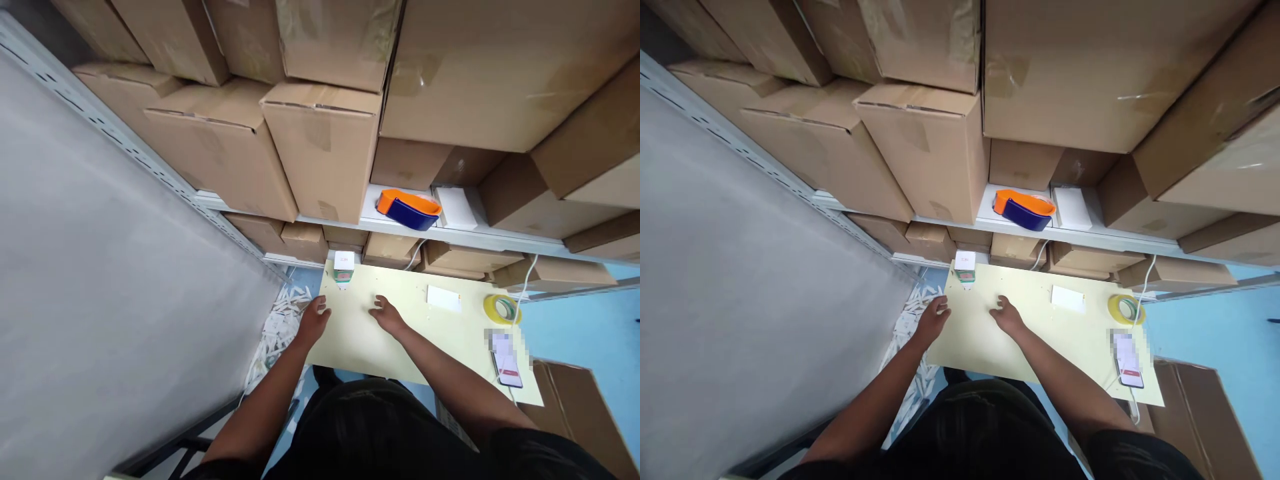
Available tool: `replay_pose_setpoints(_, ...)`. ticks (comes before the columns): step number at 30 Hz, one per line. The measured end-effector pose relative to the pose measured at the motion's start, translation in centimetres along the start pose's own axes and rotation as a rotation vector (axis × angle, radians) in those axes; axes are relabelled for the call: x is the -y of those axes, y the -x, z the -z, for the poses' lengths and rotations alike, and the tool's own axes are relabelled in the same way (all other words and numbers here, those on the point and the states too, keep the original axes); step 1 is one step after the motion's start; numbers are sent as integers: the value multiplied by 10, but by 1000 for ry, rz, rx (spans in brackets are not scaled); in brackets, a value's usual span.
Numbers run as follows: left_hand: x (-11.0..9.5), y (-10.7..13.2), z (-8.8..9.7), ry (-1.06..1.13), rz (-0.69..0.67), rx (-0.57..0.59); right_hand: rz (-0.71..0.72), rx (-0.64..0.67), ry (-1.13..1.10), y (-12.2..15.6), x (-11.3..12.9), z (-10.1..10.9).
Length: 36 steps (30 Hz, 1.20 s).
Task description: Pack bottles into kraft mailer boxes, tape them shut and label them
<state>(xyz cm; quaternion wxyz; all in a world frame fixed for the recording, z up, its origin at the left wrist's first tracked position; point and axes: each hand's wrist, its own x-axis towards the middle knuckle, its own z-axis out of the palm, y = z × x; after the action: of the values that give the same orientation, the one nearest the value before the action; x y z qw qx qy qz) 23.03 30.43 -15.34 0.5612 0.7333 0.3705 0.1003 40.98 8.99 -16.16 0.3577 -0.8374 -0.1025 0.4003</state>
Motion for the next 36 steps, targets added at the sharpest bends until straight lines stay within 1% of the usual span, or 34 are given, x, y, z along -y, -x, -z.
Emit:
replay_pose_setpoints(2,0,20,5,-7,6,30,-16,-11,-9,17,-15,4)
replay_pose_setpoints(4,-3,36,9,-8,7,63,-21,-28,-23,33,-28,6)
replay_pose_setpoints(7,-16,55,12,2,-22,115,8,-77,-50,52,-42,7)
replay_pose_setpoints(9,-27,64,16,6,-50,145,44,-109,-69,64,-46,8)
replay_pose_setpoints(11,-37,71,21,6,-74,161,83,-125,-84,75,-45,10)
replay_pose_setpoints(13,-46,76,26,5,-90,161,112,-130,-91,84,-39,14)
replay_pose_setpoints(16,-56,82,33,6,-112,145,153,-138,-108,95,-24,22)
replay_pose_setpoints(19,-63,89,35,13,-123,119,207,-132,-128,103,-7,31)
replay_pose_setpoints(22,-68,97,31,22,-112,80,261,-109,-131,107,3,43)
replay_pose_setpoints(26,-72,108,19,47,-77,30,325,-52,-141,104,6,60)
replay_pose_setpoints(28,-73,114,12,58,-58,-18,344,-9,-136,98,5,68)
replay_pose_setpoints(31,-73,123,0,79,-32,-120,374,78,-120,87,4,78)
replay_pose_setpoints(34,-73,138,-9,125,-4,-221,428,185,-103,71,6,82)
replay_pose_setpoints(36,-73,151,-11,150,19,-283,464,255,-82,62,11,77)
